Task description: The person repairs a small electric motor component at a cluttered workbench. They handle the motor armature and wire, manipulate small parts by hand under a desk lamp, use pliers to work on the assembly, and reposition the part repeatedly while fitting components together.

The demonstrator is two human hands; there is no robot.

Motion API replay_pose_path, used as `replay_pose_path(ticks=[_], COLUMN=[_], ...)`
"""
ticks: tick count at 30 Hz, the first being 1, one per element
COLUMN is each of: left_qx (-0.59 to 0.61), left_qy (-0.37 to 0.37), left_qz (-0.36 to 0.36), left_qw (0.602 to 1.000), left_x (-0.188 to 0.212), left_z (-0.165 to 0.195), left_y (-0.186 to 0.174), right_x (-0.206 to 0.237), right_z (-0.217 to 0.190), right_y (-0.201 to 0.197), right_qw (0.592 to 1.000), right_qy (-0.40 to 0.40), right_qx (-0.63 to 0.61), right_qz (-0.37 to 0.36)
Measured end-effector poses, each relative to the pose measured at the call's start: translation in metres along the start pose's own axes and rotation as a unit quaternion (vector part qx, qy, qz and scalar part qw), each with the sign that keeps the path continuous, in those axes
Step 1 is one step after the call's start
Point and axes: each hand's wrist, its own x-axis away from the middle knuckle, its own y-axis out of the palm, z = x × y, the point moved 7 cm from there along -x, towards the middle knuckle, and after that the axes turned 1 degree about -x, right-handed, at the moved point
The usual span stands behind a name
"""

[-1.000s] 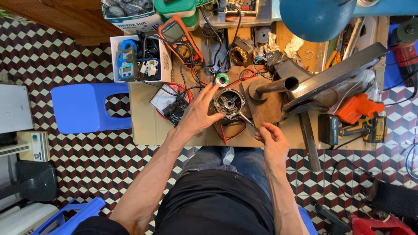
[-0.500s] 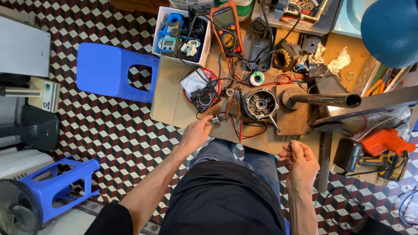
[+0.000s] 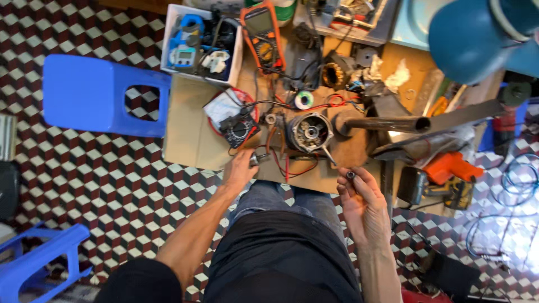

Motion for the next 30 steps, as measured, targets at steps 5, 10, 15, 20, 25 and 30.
replay_pose_path(ticks=[5,10,15,20,25,30], left_qx=[0.065,0.163,0.178,0.145,0.114,0.114], left_qy=[-0.027,-0.089,0.032,0.109,0.170,0.205], left_qz=[0.009,0.071,0.121,0.084,0.048,0.005], left_qw=[0.997,0.980,0.976,0.980,0.978,0.972], left_x=[0.035,0.044,-0.017,-0.069,-0.110,-0.127], left_z=[-0.007,0.009,0.069,0.131,0.181,0.207], left_y=[-0.030,-0.073,-0.101,-0.104,-0.079,-0.052], right_x=[0.001,-0.007,-0.019,-0.023,-0.062,-0.064], right_z=[-0.028,-0.052,-0.088,-0.115,-0.129,-0.152], right_y=[0.015,0.024,0.041,0.038,0.035,0.053], right_qw=[0.994,0.983,0.981,0.982,0.966,0.875], right_qy=[-0.074,-0.111,-0.136,-0.189,-0.243,-0.345], right_qx=[-0.081,-0.137,-0.124,-0.027,0.082,0.322], right_qz=[-0.031,-0.055,-0.054,-0.012,0.033,0.113])
